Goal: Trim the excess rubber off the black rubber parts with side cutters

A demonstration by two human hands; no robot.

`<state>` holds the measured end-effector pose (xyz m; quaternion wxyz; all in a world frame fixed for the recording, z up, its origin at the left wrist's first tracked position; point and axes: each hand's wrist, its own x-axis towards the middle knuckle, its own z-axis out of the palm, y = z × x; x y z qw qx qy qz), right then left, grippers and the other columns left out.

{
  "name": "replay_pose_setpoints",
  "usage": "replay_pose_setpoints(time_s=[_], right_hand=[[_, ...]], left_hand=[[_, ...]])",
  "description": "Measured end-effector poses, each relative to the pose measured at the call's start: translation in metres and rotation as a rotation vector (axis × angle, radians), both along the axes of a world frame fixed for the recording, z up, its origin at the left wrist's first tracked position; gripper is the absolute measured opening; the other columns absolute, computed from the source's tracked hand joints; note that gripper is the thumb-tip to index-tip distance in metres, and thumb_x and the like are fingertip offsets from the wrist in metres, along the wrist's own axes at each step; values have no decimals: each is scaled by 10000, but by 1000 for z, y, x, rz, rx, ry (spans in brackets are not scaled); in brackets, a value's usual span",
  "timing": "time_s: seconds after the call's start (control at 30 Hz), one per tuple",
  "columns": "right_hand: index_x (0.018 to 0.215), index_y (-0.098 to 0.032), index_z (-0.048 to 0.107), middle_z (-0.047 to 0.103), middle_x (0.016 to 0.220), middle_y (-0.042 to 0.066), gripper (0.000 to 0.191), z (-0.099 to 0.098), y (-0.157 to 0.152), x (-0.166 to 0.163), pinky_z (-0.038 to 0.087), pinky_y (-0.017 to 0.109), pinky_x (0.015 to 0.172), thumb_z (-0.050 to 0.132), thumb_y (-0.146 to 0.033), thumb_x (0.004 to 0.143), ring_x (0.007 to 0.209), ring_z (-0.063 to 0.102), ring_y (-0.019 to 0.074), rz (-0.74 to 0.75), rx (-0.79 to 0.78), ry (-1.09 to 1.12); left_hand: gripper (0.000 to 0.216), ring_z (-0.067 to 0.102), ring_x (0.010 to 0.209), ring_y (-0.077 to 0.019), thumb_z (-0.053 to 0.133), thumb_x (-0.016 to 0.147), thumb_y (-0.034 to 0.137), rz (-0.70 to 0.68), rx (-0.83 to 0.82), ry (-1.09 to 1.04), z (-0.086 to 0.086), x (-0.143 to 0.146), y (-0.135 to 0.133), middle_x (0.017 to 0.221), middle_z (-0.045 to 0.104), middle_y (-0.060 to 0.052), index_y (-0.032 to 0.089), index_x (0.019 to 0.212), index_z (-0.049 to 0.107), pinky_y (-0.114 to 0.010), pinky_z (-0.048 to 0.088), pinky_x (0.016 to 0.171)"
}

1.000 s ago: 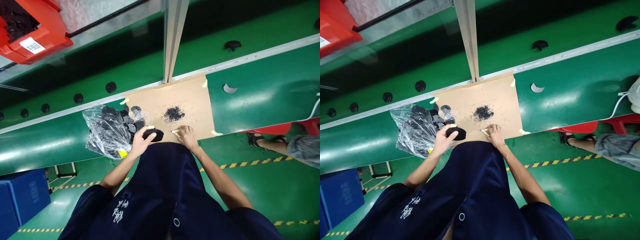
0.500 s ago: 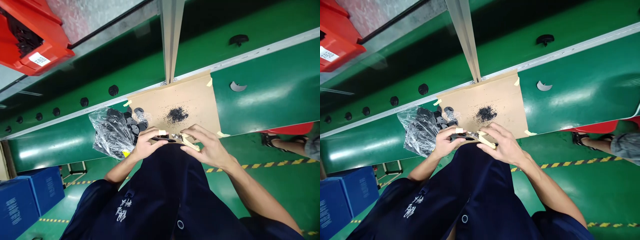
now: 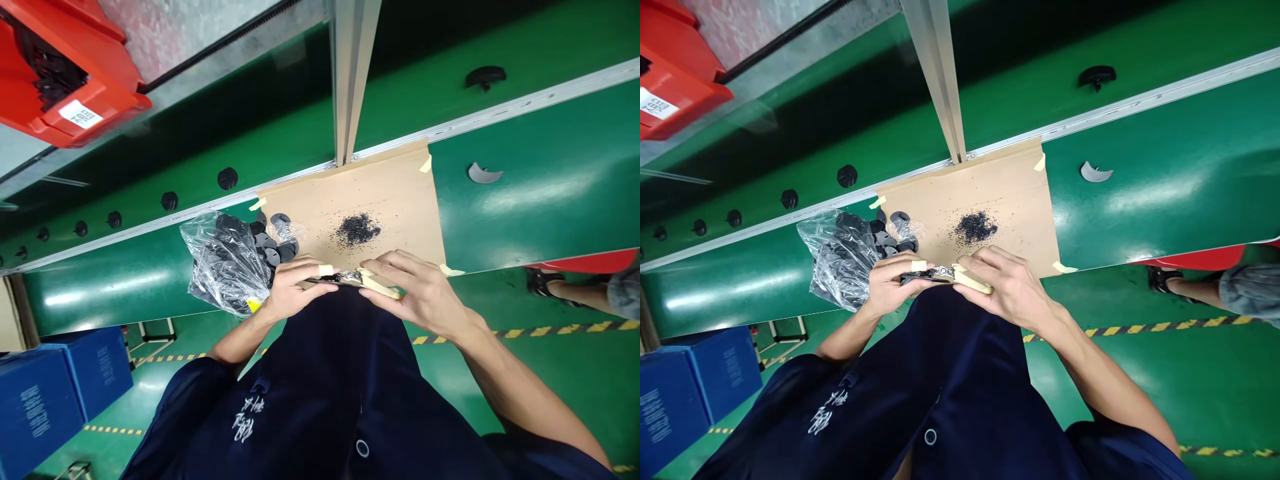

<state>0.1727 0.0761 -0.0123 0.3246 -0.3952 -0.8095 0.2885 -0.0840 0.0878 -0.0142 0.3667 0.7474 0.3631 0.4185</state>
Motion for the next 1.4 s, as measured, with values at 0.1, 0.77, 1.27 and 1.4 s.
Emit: replay_pose_setpoints(time_s=[0.1, 0.77, 1.27, 1.4], right_hand=[[1228, -234, 704, 723, 934, 71, 280, 2, -1, 1, 574, 346, 724, 654, -379, 993, 808, 682, 216, -6, 14, -25], [1157, -158, 731, 735, 1052, 132, 347, -97, 28, 5, 502, 326, 739, 529, -402, 1014, 923, 694, 265, -279, -245, -522], [1125, -182, 647, 721, 939, 37, 363, -129, -3, -26, 546, 333, 736, 692, -420, 854, 814, 667, 214, -459, -612, 210], [1136, -178, 649, 719, 989, 77, 247, -105, 0, -40, 523, 333, 764, 586, -219, 901, 851, 650, 220, -345, -353, 107]], left_hand=[[261, 734, 762, -156, 846, 836, 312, -10, 17, -29, -1, 1, 0, 885, 805, -57, 204, 1067, 790, -295, 598, 726], [484, 721, 933, -225, 604, 1013, 343, -244, -19, 624, -118, 27, 44, 1052, 735, -104, 192, 1470, 560, -338, 604, 853], [477, 726, 959, -216, 603, 962, 598, 206, -485, 95, -151, 18, 19, 1049, 756, -113, 152, 1113, 679, -363, 585, 893], [373, 726, 934, -190, 694, 929, 516, 166, -422, 93, -124, 9, 12, 1015, 752, -79, 170, 1068, 672, -319, 587, 872]])
